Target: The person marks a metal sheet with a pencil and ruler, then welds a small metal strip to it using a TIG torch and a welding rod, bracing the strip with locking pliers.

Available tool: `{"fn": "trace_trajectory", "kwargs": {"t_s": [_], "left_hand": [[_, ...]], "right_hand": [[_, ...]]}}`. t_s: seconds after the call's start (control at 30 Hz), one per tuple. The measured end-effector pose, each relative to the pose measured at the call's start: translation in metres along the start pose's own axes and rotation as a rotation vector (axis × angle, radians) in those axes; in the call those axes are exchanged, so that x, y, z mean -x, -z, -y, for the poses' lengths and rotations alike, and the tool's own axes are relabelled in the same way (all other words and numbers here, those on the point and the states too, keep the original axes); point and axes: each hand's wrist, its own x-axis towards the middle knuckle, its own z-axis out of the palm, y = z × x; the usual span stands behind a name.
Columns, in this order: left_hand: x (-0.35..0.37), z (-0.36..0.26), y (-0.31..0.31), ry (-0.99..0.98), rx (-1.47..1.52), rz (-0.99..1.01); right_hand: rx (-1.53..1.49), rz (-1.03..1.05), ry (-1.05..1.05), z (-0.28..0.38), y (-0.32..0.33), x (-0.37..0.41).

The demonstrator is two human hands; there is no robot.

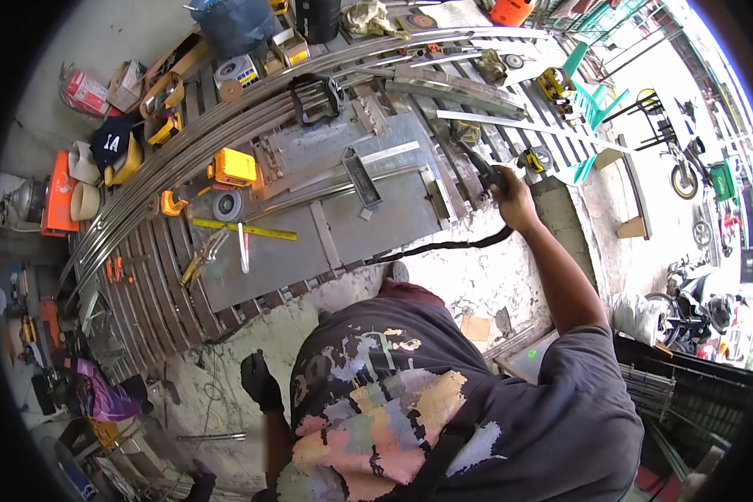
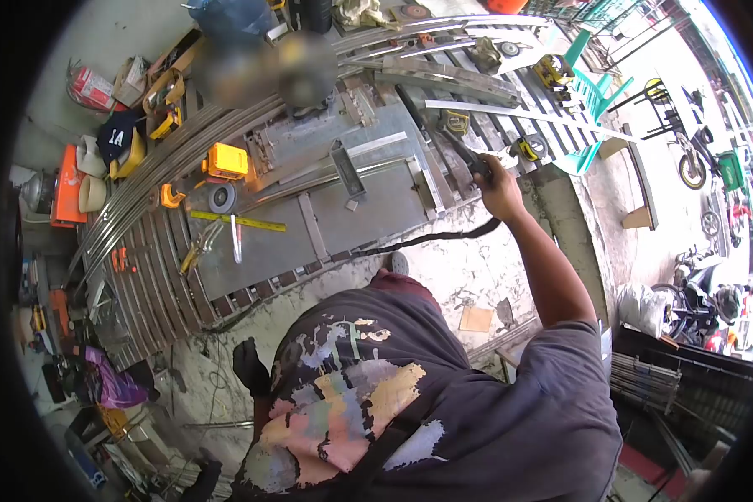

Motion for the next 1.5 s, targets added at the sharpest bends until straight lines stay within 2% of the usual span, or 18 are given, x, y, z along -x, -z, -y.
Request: {"fn": "trace_trajectory", "kwargs": {"t_s": [0.1, 0.17, 0.23, 0.27, 0.3, 0.37, 0.43, 0.53, 0.7, 0.83, 0.93, 1.03, 1.1, 1.23, 1.27, 1.33, 1.43, 1.5], "left_hand": [[-0.008, -0.012, -0.007, -0.124, -0.1, -0.002], [-0.016, -0.038, -0.008, -0.009, -0.078, -0.019], [-0.025, -0.039, -0.007, -0.345, -0.23, -0.061], [-0.031, -0.044, -0.002, -0.344, -0.236, -0.053], [-0.042, -0.05, -0.002, -0.348, -0.231, -0.036], [-0.066, -0.057, -0.002, -0.147, -0.121, 0.001], [-0.099, -0.025, -0.003, -0.309, -0.284, 0.001], [-0.15, -0.008, 0.0, -0.002, -0.007, 0.134], [-0.212, 0.008, 0.004, 0.329, 0.014, 0.15], [-0.218, 0.029, -0.016, 0.174, 0.041, 0.059], [-0.218, 0.041, -0.027, 0.076, -0.092, 0.002], [-0.222, 0.051, -0.024, -0.086, -0.138, 0.04], [-0.217, 0.016, -0.013, -0.034, -0.278, 0.101], [-0.213, 0.011, -0.003, -0.171, -0.483, 0.014], [-0.207, 0.017, -0.007, -0.171, -0.44, -0.011], [-0.195, 0.021, -0.017, -0.162, -0.36, -0.071], [-0.186, 0.0, -0.026, -0.379, -0.306, -0.147], [-0.185, -0.008, -0.028, -0.362, -0.336, -0.184]], "right_hand": [[0.054, 0.081, -0.015, -0.014, -0.034, -0.029], [0.066, 0.078, -0.009, -0.033, -0.062, -0.045], [0.107, 0.082, 0.016, -0.05, -0.083, -0.063], [0.153, 0.112, 0.06, -0.051, -0.091, -0.071], [0.164, 0.17, -0.035, -0.048, -0.101, -0.078], [0.461, 0.1, -0.048, 0.002, -0.097, -0.067], [0.607, 0.143, 0.077, 0.009, -0.094, -0.069], [0.695, 0.166, 0.064, -0.017, -0.098, -0.081], [0.649, 0.03, 0.113, 0.013, -0.081, -0.057], [0.503, 0.02, 0.185, 0.046, -0.092, -0.027], [0.465, 0.055, 0.346, 0.08, -0.117, -0.032], [0.382, 0.203, 0.45, 0.142, -0.15, -0.058], [0.364, 0.262, 0.48, 0.179, -0.18, -0.076], [0.43, 0.408, 0.518, 0.225, -0.232, -0.09], [0.446, 0.475, 0.505, 0.231, -0.243, -0.089], [0.406, 0.469, 0.61, 0.235, -0.267, -0.086], [0.337, 0.453, 0.703, 0.252, -0.299, -0.091], [0.284, 0.385, 0.752, 0.271, -0.317, -0.105]]}}
